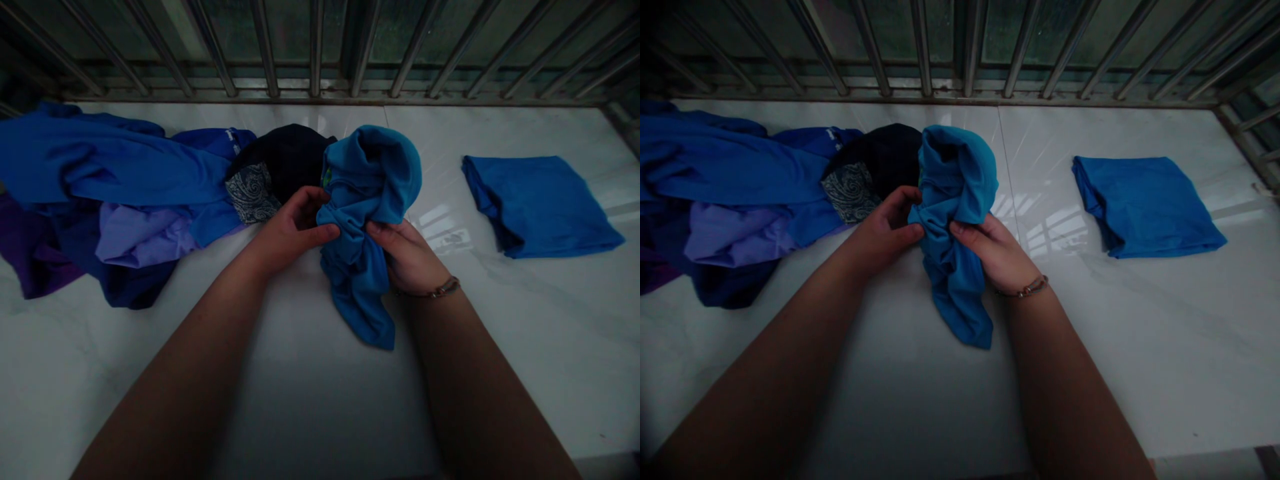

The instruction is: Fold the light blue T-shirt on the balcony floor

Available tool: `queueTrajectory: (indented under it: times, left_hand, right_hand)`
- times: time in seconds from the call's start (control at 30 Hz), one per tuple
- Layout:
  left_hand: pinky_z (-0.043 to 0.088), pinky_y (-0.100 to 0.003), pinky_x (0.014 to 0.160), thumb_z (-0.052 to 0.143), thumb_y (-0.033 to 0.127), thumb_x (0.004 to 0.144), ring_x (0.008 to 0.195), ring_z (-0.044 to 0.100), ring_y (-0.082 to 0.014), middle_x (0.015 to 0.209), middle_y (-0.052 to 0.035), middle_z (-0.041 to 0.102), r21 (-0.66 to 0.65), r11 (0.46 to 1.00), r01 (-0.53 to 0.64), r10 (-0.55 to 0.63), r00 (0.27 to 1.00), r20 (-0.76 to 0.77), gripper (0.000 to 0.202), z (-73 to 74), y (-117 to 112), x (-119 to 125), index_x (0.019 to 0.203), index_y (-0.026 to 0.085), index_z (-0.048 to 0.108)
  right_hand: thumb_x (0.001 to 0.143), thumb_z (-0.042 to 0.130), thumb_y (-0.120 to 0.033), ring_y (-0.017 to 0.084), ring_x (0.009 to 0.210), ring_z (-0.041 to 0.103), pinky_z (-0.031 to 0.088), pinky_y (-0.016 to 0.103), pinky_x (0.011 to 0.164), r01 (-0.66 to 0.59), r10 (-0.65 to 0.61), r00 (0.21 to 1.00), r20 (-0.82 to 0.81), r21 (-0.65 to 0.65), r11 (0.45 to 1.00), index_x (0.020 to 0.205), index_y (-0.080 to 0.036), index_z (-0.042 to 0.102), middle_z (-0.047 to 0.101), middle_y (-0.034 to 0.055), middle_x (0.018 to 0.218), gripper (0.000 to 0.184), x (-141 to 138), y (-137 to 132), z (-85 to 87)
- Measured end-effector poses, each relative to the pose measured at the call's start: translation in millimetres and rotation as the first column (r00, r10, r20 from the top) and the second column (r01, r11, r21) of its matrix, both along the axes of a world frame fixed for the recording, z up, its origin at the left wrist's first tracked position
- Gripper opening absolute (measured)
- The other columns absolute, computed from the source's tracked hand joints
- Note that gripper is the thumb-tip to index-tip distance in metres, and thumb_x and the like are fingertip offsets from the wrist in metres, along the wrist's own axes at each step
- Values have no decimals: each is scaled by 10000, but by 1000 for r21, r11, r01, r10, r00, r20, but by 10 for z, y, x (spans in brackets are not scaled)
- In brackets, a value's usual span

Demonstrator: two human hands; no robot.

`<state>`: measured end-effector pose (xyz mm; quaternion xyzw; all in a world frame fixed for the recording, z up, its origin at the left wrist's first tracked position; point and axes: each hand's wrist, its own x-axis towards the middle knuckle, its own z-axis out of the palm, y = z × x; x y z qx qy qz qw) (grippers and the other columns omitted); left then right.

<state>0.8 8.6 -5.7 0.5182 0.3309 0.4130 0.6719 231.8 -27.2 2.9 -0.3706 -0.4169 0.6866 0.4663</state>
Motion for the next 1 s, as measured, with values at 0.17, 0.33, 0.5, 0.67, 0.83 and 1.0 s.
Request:
queueTrajectory:
  times: [0.17,0.33,0.5,0.67,0.83,1.0]
  left_hand:
    - [629,-361,1013,1027,601,786,1180,768,-250,1337,-76,761,-15,1000,-5,5,1000,3,729,-6,-8,4,1285,270,611]
    - [644,-385,1010,1012,632,796,1167,786,-256,1298,-66,780,-36,999,-9,11,999,41,719,-15,-10,6,1290,276,630]
    - [640,-365,1028,1016,589,815,1142,787,-231,1263,-57,790,-80,997,-20,28,995,101,654,3,-13,15,1254,254,665]
    - [636,-322,987,1014,580,825,1094,789,-203,1225,-46,793,-107,994,-22,35,992,119,635,11,-13,21,1243,244,675]
    - [638,-308,960,1004,573,839,1060,785,-189,1209,-42,796,-103,994,-34,45,994,101,607,22,-14,29,1237,243,686]
    - [648,-321,946,997,571,841,1059,788,-201,1215,-51,797,-127,991,-32,43,995,88,607,26,-8,35,1245,239,688]
  right_hand:
    - [931,944,-526,278,1343,773,599,466,1223,9,-9,1000,8,6,1000,1280,-311,841,845,34,1351,422,-12,-1,19]
    - [921,947,-536,288,1366,763,587,475,1238,13,-13,1000,3,15,1000,1257,-305,849,853,39,1326,420,-22,-12,34]
    - [910,953,-541,292,1352,771,594,494,1230,19,-19,1000,-2,5,1000,1249,-303,849,859,29,1319,427,-26,-12,26]
    - [928,941,-511,300,1349,777,585,510,1249,22,-22,1000,1,24,999,1232,-304,858,862,26,1327,377,-30,10,25]
    - [880,966,-562,315,1346,779,600,522,1235,58,-58,997,52,2,998,1203,-296,860,872,33,1287,432,-59,20,61]
    - [877,973,-544,322,1291,806,632,528,1191,75,-74,996,41,-10,997,1142,-292,862,875,31,1263,383,-86,11,94]
